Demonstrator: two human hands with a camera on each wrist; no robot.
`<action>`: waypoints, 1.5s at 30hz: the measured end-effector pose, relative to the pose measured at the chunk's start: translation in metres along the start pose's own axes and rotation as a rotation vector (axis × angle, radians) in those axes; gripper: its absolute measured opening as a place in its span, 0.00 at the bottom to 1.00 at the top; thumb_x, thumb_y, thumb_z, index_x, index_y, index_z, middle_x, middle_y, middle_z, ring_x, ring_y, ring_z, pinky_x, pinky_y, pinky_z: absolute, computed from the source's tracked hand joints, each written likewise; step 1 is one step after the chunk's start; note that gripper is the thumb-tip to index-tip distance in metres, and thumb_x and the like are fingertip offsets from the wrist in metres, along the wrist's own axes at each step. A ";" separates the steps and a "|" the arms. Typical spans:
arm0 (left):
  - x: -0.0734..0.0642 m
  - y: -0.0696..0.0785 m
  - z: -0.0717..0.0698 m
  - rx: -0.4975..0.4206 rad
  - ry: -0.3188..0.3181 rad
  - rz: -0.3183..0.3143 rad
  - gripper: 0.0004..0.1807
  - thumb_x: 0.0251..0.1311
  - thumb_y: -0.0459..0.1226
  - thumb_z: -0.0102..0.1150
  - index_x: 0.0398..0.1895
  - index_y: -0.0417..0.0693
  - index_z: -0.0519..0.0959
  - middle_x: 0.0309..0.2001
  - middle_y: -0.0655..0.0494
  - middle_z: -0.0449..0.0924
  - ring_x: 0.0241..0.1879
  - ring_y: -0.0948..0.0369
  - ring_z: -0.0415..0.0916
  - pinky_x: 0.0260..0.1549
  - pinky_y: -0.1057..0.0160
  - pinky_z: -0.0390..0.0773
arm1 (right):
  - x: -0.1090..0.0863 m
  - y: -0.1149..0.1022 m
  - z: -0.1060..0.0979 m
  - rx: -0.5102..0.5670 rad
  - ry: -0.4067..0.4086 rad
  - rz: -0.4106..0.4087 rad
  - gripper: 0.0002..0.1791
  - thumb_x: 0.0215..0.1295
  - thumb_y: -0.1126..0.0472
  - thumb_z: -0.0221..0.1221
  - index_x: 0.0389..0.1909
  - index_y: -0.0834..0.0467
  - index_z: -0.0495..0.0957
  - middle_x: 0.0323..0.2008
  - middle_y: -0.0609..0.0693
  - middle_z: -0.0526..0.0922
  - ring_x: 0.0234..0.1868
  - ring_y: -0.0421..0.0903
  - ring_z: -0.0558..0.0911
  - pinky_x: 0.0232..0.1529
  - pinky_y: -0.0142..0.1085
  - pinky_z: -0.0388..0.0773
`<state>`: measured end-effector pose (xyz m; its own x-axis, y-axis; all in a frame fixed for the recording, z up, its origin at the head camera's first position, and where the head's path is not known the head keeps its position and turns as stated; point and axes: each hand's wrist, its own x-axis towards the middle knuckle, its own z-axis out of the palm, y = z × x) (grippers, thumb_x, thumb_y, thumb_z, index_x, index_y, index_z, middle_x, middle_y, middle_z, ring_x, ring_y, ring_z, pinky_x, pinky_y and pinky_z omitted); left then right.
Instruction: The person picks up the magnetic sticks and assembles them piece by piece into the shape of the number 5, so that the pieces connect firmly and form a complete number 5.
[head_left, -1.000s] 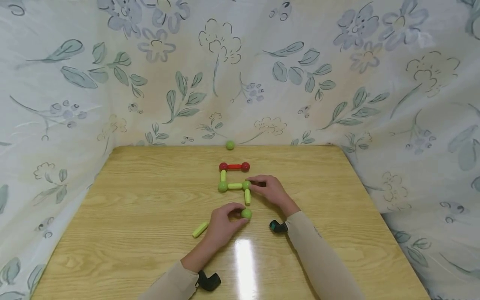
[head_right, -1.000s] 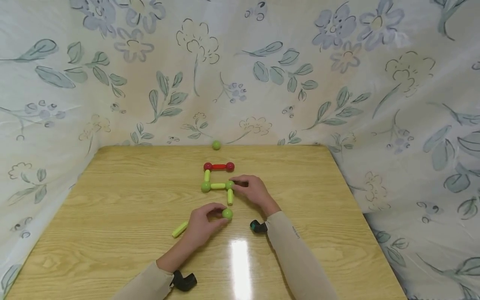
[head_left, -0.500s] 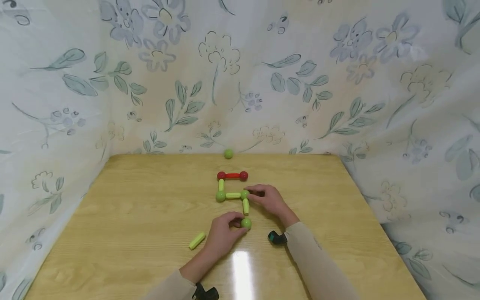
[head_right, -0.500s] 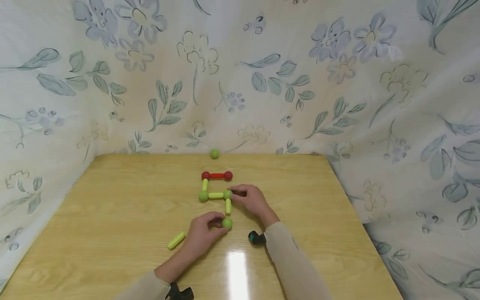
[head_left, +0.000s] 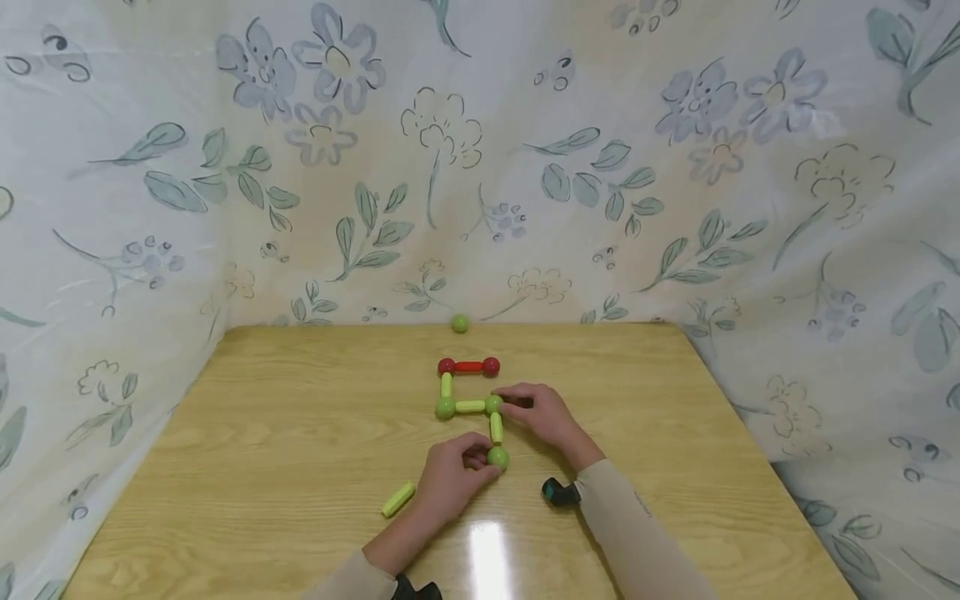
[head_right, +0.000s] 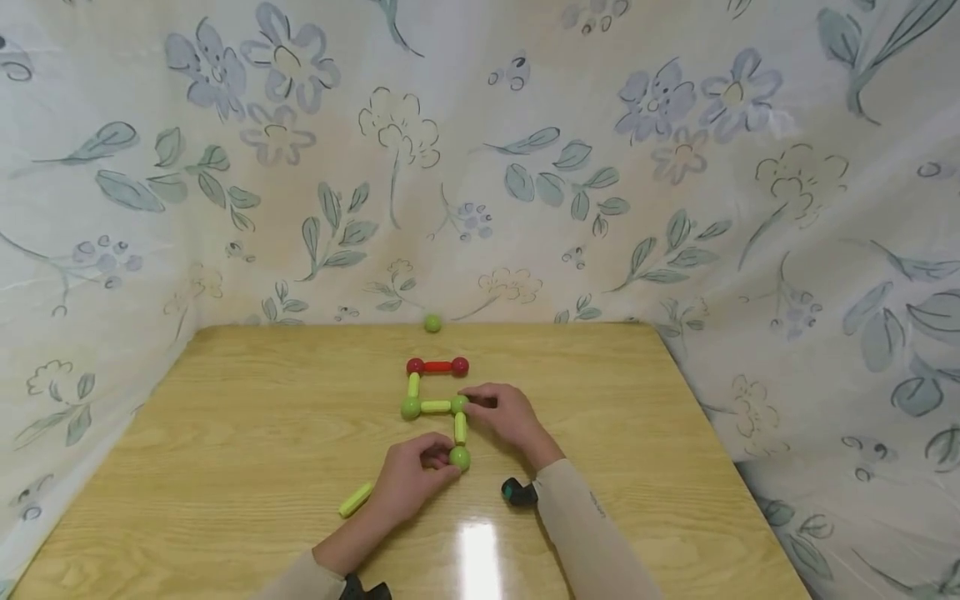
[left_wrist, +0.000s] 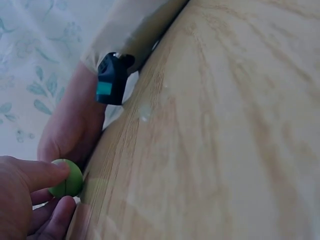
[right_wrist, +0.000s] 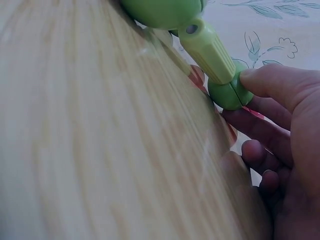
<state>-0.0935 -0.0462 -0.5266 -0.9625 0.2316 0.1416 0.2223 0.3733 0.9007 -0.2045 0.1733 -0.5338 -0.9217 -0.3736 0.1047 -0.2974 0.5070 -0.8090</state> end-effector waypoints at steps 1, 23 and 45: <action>0.001 0.000 0.000 0.004 0.000 0.001 0.13 0.62 0.33 0.80 0.48 0.49 0.89 0.39 0.62 0.87 0.37 0.67 0.85 0.40 0.66 0.86 | 0.000 0.000 0.000 -0.002 0.001 0.001 0.16 0.74 0.53 0.71 0.60 0.43 0.90 0.56 0.41 0.89 0.62 0.48 0.83 0.66 0.54 0.76; 0.008 0.004 -0.004 0.034 0.028 -0.003 0.12 0.63 0.35 0.80 0.48 0.49 0.89 0.37 0.61 0.86 0.35 0.66 0.83 0.37 0.66 0.85 | 0.003 -0.004 0.001 0.013 -0.002 0.025 0.16 0.75 0.53 0.71 0.61 0.44 0.90 0.58 0.42 0.88 0.64 0.49 0.82 0.68 0.53 0.76; 0.010 0.004 0.000 0.000 0.025 -0.025 0.12 0.64 0.37 0.79 0.49 0.51 0.89 0.43 0.61 0.88 0.36 0.66 0.84 0.37 0.65 0.86 | -0.048 -0.013 -0.025 0.094 -0.053 -0.011 0.18 0.77 0.55 0.68 0.65 0.49 0.86 0.51 0.44 0.88 0.48 0.45 0.86 0.50 0.39 0.84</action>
<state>-0.1017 -0.0427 -0.5211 -0.9713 0.1993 0.1296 0.1983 0.3790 0.9039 -0.1629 0.2041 -0.5142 -0.9031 -0.4210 0.0850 -0.2806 0.4285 -0.8589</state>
